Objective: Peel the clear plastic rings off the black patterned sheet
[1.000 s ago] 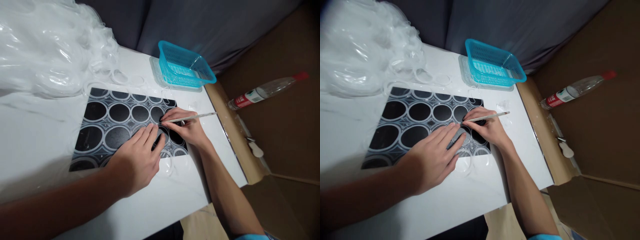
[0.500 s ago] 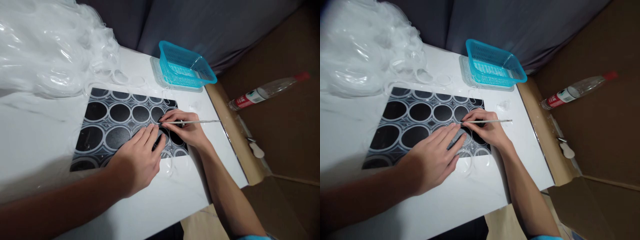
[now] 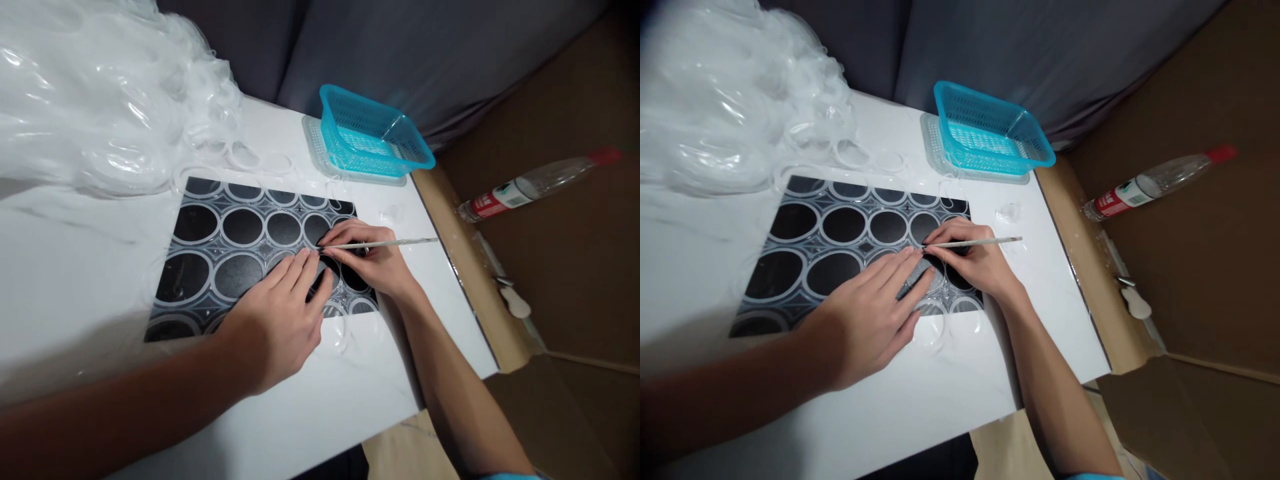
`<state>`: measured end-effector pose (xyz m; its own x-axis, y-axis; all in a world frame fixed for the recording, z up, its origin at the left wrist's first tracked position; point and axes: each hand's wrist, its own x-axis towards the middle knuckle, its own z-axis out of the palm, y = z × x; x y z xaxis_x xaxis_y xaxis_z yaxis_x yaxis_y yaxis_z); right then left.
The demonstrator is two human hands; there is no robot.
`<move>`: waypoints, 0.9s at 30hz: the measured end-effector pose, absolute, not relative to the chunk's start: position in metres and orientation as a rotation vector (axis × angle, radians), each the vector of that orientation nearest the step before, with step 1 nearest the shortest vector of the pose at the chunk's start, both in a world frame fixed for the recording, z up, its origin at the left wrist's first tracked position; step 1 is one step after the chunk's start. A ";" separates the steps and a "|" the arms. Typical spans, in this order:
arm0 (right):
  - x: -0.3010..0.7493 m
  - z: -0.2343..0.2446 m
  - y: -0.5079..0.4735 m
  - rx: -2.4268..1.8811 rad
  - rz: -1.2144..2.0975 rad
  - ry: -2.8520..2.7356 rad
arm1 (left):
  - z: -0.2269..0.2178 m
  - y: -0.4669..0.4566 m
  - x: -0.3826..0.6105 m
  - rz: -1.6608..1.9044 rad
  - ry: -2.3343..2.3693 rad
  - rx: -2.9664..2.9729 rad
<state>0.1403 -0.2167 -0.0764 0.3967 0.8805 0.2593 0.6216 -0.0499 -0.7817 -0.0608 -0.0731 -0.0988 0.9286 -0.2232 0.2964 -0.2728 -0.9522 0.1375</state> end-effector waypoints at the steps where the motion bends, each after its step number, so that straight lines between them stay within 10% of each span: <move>1: 0.140 -0.076 -0.217 -1.765 0.362 -1.312 | -0.099 -0.073 -0.061 0.418 -0.376 2.909; 27: 0.135 -0.077 -0.215 -1.844 0.244 -1.452 | -0.098 -0.072 -0.060 0.382 -0.394 2.948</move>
